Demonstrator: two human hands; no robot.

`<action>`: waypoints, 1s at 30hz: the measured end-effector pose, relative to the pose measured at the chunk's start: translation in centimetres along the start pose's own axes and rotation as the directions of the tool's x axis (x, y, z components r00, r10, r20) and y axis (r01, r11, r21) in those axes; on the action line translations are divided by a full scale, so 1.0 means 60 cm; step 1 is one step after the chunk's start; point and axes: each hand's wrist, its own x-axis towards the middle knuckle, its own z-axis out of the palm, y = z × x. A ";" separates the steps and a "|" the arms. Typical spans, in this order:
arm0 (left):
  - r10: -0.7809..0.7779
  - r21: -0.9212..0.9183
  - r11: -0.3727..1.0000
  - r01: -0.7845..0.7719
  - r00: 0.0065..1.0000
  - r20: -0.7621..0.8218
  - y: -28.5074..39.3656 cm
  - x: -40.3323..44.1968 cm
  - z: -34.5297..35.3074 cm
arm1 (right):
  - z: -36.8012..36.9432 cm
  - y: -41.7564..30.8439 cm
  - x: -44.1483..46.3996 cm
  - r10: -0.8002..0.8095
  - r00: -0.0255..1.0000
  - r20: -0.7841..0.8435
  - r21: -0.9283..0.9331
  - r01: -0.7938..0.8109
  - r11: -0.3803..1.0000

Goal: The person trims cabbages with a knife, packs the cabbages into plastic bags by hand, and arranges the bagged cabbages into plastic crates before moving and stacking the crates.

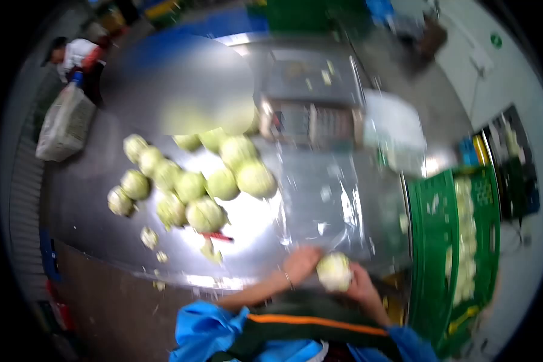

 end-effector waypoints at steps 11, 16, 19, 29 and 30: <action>0.026 -0.262 0.961 -0.088 0.972 -0.233 0.079 -0.046 -0.108 | 0.174 0.057 0.083 -0.446 0.894 0.049 -0.320 0.437 0.841; -0.058 -0.268 0.963 -0.027 0.951 -0.303 0.049 -0.024 -0.235 | 0.328 0.014 0.029 -0.567 0.798 0.205 -0.919 0.355 0.168; -0.084 -0.275 0.961 0.016 0.968 -0.237 0.034 -0.020 -0.254 | 0.435 -0.070 -0.003 -0.735 0.619 0.276 -0.830 0.540 0.143; -0.012 -0.444 0.885 -0.140 0.946 -0.323 0.018 -0.035 -0.199 | 0.648 -0.043 0.561 0.051 0.690 0.722 -0.291 0.370 -0.882; -0.008 -0.451 0.881 -0.144 0.948 -0.319 0.012 -0.038 -0.206 | 0.672 -0.019 0.590 0.052 0.777 0.628 -0.227 0.246 -0.942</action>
